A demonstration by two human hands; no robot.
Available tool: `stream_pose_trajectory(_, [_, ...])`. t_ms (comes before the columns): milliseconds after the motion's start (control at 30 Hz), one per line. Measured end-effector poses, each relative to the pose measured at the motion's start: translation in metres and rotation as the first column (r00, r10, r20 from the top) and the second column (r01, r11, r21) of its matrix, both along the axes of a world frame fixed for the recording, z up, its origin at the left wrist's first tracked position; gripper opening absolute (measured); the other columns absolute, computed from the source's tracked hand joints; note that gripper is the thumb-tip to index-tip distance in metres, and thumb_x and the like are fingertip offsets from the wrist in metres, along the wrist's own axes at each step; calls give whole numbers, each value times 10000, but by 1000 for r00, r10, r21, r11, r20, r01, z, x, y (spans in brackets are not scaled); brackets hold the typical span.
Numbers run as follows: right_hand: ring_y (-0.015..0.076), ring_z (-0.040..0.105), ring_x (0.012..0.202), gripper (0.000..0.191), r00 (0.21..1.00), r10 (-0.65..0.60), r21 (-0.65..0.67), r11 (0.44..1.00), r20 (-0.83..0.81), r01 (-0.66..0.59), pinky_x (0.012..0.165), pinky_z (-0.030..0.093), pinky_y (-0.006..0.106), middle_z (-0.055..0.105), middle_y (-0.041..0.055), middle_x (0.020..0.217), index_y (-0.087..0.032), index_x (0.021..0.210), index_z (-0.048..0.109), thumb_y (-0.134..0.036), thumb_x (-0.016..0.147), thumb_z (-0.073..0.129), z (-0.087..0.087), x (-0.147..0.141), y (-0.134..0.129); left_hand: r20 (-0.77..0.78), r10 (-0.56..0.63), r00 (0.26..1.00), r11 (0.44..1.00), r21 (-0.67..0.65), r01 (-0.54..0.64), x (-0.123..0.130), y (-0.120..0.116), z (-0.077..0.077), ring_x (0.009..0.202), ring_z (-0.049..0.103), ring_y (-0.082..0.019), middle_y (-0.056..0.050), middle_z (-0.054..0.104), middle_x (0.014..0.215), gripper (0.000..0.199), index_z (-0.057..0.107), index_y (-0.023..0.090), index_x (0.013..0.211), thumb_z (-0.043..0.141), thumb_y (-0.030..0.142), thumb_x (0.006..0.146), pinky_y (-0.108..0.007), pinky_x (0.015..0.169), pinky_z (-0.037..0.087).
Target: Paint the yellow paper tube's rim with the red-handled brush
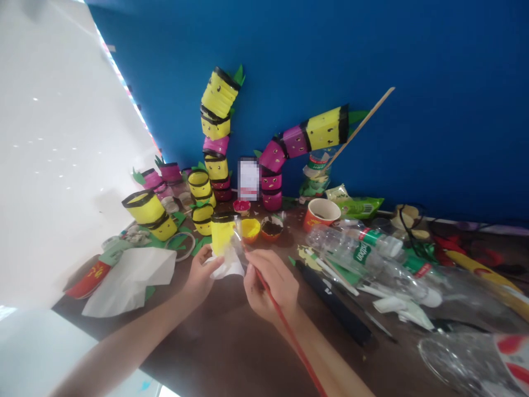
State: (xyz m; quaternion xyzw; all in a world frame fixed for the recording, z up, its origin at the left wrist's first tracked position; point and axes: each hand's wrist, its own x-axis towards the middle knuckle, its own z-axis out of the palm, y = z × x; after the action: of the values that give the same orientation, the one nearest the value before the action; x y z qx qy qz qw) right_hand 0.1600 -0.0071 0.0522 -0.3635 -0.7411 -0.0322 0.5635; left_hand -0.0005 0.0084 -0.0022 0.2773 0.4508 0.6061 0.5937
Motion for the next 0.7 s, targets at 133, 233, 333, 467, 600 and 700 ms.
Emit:
stream_pose_trajectory(133, [154, 641, 742, 235, 1000, 20, -14, 1000, 17, -20, 638, 538, 261, 658, 83, 823, -157, 931, 600, -31, 741, 538, -1, 2, 0, 13, -8, 1000, 1000, 8, 8, 0, 0, 0, 729, 596, -124, -5, 619, 839, 403, 573, 163, 858, 803, 257, 541, -276, 713, 470])
stream_pose_trajectory(233, [153, 626, 708, 225, 997, 70, -7, 998, 19, -70, 604, 532, 264, 646, 79, 779, -155, 891, 595, -18, 725, 529, 1, 4, -2, 24, 5, 1000, 1000, 5, -5, 1, 0, 0, 727, 593, -120, -3, 623, 828, 409, 576, 161, 852, 810, 255, 529, -270, 713, 468])
stream_pose_trajectory(333, [151, 616, 690, 219, 998, 63, 5, 998, -12, -63, 601, 530, 272, 637, 74, 758, -159, 875, 594, -19, 723, 520, 3, 4, -3, 39, 16, 999, 1000, -1, -16, 1, 1, 1, 722, 592, -121, 0, 625, 807, 409, 578, 159, 841, 812, 258, 521, -268, 712, 465])
stream_pose_trajectory(467, [155, 626, 723, 240, 999, 43, 3, 999, -1, -43, 625, 530, 267, 644, 84, 788, -153, 902, 590, -10, 719, 531, 3, 2, -2, 41, 8, 999, 1000, -4, -8, 0, 1, 2, 718, 596, -131, -9, 633, 807, 404, 587, 159, 847, 808, 256, 523, -280, 714, 464])
stream_pose_trajectory(600, [141, 604, 657, 209, 992, 127, -21, 992, 17, -126, 585, 520, 256, 626, 60, 712, -157, 853, 595, -19, 718, 512, 1, 2, -2, 55, 17, 998, 1000, -5, -17, 0, 1, 2, 740, 603, -141, -21, 640, 828, 387, 594, 158, 843, 801, 253, 530, -286, 729, 462])
stream_pose_trajectory(700, [142, 614, 686, 224, 996, 91, -21, 996, -7, -91, 613, 522, 256, 633, 67, 746, -154, 874, 594, -13, 719, 517, -1, 2, -2, 71, 20, 997, 1000, -16, -19, 0, 1, 1, 763, 610, -148, -23, 641, 844, 383, 596, 162, 851, 799, 246, 537, -292, 739, 464])
